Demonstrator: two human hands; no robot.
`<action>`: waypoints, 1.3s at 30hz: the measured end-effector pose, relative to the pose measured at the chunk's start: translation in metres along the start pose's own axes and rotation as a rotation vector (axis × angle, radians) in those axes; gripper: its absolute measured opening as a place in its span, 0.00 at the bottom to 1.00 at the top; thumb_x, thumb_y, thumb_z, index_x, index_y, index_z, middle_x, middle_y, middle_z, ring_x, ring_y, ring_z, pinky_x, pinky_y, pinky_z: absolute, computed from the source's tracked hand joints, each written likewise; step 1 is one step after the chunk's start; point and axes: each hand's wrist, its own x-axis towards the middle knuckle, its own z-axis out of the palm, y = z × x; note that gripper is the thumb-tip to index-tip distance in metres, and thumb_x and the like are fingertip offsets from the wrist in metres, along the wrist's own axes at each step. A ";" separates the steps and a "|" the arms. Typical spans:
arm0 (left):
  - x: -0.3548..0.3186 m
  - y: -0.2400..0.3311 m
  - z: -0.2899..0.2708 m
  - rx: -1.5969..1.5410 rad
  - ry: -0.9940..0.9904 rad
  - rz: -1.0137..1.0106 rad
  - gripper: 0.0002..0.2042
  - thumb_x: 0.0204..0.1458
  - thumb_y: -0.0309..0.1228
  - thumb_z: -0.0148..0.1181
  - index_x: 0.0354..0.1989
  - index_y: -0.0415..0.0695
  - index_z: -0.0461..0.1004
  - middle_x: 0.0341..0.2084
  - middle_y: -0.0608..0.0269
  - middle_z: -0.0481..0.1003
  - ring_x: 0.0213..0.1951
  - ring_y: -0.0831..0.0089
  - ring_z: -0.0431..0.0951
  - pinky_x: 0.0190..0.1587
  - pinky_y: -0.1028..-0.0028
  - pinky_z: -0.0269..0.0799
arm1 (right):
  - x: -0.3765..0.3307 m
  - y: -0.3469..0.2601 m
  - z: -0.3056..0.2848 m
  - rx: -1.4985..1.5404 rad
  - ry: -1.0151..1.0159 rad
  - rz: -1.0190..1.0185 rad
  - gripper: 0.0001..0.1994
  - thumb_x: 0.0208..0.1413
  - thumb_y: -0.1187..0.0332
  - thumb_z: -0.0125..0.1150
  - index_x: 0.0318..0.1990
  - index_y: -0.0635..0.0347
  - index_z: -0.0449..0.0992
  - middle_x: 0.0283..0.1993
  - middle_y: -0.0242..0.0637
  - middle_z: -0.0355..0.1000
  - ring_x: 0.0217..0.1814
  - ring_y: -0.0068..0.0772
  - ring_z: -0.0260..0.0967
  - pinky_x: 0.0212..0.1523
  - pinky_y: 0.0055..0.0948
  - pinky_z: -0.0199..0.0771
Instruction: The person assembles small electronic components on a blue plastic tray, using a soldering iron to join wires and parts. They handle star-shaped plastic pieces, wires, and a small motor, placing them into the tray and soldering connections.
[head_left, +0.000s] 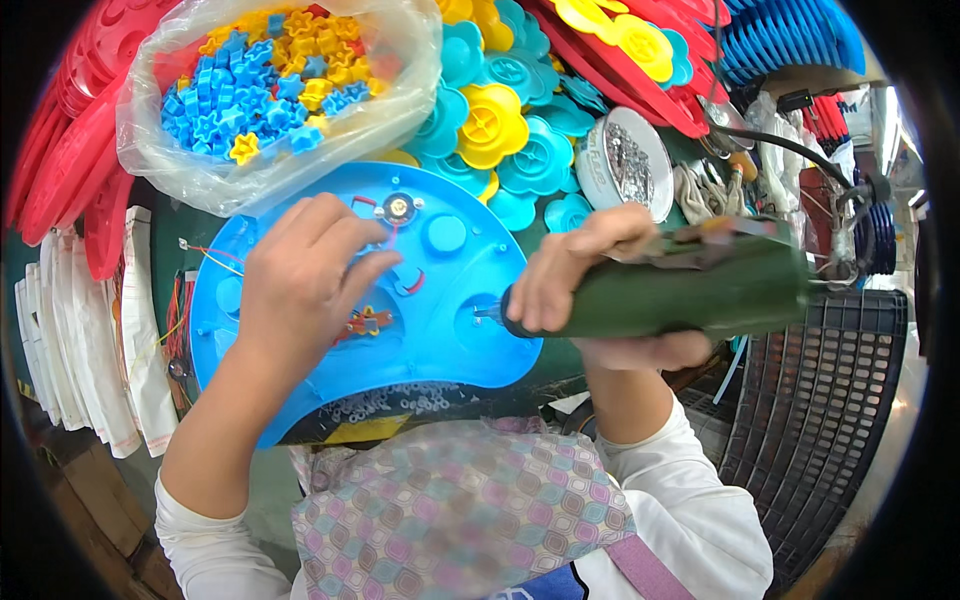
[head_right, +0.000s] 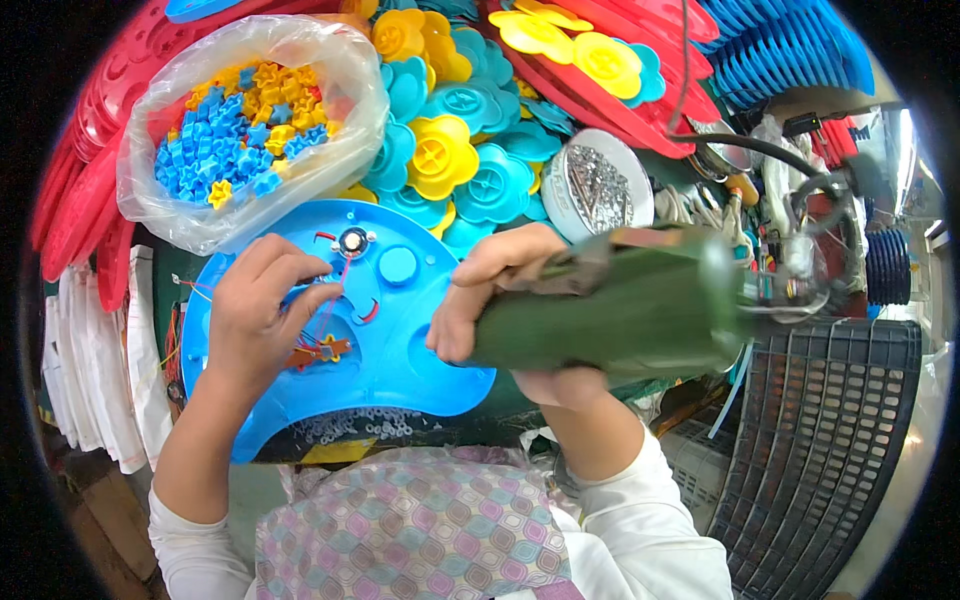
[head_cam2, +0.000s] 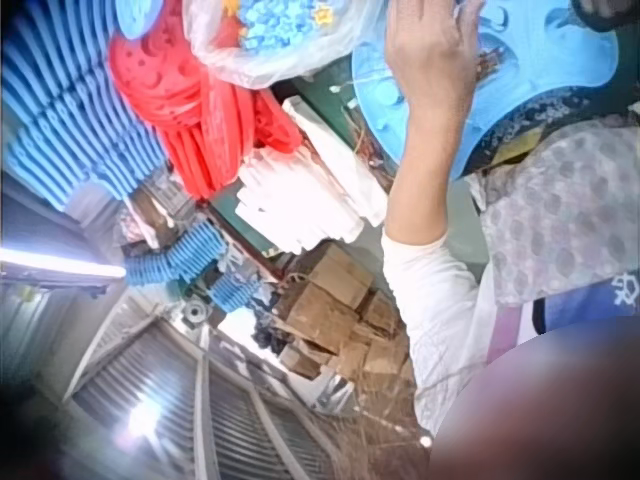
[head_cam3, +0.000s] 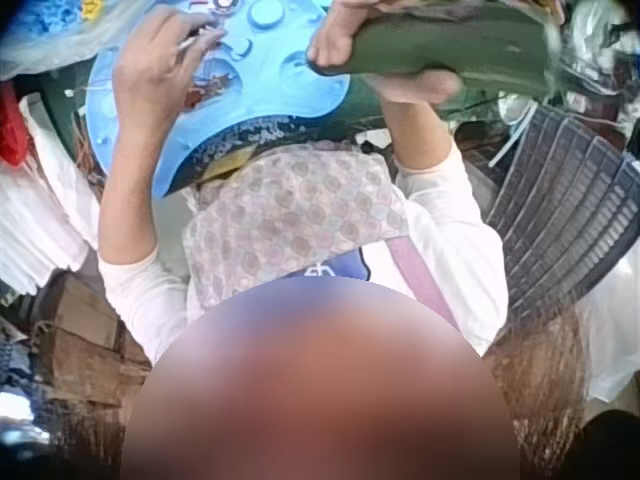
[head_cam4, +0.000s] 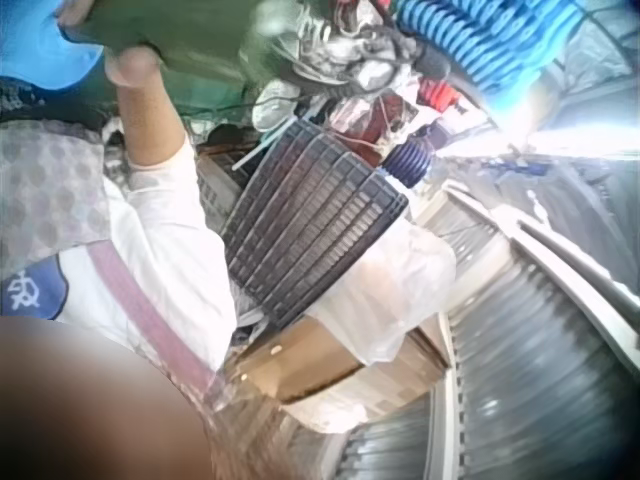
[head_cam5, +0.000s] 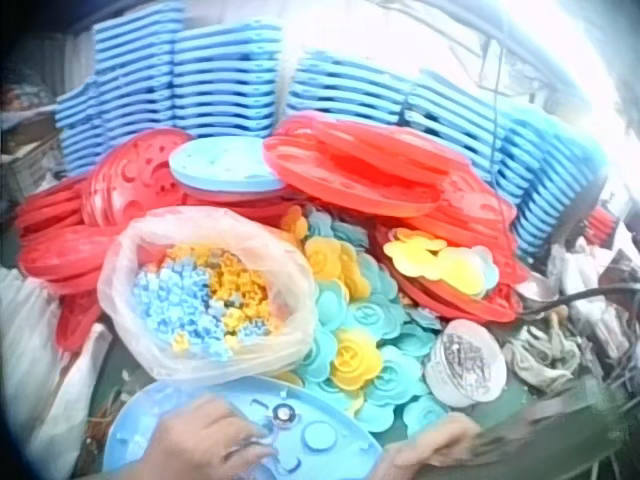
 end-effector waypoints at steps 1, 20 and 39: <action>-0.002 0.009 0.002 -0.032 -0.011 0.021 0.10 0.44 0.28 0.74 0.32 0.43 0.78 0.29 0.60 0.73 0.33 0.59 0.76 0.34 0.63 0.73 | -0.007 0.004 0.004 -0.034 0.065 0.031 0.52 0.47 0.21 0.59 0.58 0.66 0.63 0.29 0.40 0.73 0.29 0.36 0.74 0.33 0.39 0.82; -0.007 0.118 0.115 -0.149 -0.049 0.132 0.09 0.47 0.23 0.62 0.37 0.42 0.75 0.31 0.58 0.72 0.38 0.59 0.76 0.39 0.61 0.75 | -0.065 -0.042 -0.084 -0.415 0.608 0.013 0.40 0.63 0.30 0.48 0.56 0.66 0.67 0.26 0.39 0.70 0.29 0.35 0.71 0.38 0.40 0.78; -0.069 -0.015 -0.069 0.541 -0.188 -0.123 0.06 0.49 0.22 0.59 0.36 0.40 0.75 0.36 0.56 0.74 0.46 0.55 0.74 0.50 0.60 0.71 | 0.038 0.078 0.095 -1.276 -0.477 0.327 0.11 0.56 0.65 0.70 0.42 0.58 0.76 0.34 0.40 0.80 0.37 0.44 0.78 0.41 0.43 0.73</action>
